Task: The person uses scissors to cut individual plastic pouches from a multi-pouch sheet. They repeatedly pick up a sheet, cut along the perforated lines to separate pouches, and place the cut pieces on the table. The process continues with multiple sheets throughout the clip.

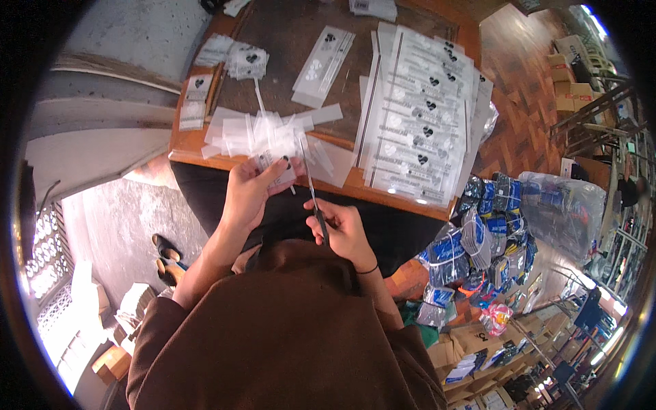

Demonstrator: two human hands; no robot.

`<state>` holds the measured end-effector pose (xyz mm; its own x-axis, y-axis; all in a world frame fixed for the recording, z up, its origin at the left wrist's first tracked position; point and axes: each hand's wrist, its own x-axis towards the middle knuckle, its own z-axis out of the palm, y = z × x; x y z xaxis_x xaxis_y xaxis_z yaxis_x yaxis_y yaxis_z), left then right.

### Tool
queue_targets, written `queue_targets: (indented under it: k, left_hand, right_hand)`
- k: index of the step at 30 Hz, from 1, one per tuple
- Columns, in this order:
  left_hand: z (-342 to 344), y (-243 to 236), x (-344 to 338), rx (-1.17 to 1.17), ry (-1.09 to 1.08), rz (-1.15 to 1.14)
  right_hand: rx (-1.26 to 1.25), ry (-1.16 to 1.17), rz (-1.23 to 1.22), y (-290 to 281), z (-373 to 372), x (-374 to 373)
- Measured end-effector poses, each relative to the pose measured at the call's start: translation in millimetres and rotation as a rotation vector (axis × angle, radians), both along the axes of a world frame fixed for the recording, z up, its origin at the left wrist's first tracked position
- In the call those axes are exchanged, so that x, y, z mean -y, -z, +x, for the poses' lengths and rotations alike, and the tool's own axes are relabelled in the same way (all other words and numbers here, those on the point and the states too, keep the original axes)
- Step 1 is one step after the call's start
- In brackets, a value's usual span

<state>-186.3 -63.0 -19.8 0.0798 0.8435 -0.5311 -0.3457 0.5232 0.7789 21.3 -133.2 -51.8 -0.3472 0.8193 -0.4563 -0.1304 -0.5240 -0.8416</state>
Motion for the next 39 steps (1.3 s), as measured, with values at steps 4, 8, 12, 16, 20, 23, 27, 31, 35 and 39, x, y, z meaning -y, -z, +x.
queue_targets:
  k: [4, 8, 12, 16, 20, 23, 27, 31, 35, 39]
  left_hand:
    - [-18.6, -9.5, 2.3, -0.029, -0.047, 0.075]
    - [-36.4, -13.5, -6.8, 0.162, -0.13, 0.087]
    - [-64.8, -8.8, -33.4, 0.049, -0.361, 0.148]
    - [-120.7, 4.8, -73.4, -0.22, -0.422, 0.361]
    - [-152.0, 4.6, -94.9, -0.461, -0.34, 0.38]
    - [-158.0, 4.5, -92.4, -0.625, -0.216, 0.396]
    - [-165.1, 5.3, -91.4, -0.809, -0.154, 0.38]
    - [-183.0, 9.0, -115.0, -0.913, -0.142, 0.436]
    - [-168.7, -15.9, -132.2, -0.954, -0.139, 0.385]
    - [-183.0, -11.7, -154.8, -0.856, -0.132, 0.393]
  right_hand:
    - [-0.065, -0.005, -0.024, -6.2, 4.5, -4.0]
    - [-0.084, -0.009, 0.019, -2.7, 9.0, -5.9]
    - [-0.063, 0.032, 0.078, -7.7, 11.2, -7.6]
    - [-0.004, 0.056, 0.105, -8.1, 18.5, -2.0]
    - [0.064, 0.107, 0.196, -14.6, 22.4, 0.1]
    - [0.136, 0.173, 0.233, -23.7, 38.1, 8.9]
    - [0.405, 0.413, 0.379, -5.3, 62.2, 38.0]
    - [0.758, 0.622, 0.518, 29.6, 81.4, 73.5]
    - [0.722, 0.783, 0.401, 51.9, 87.5, 92.6]
    - [0.798, 0.772, 0.454, 52.3, 84.3, 80.6]
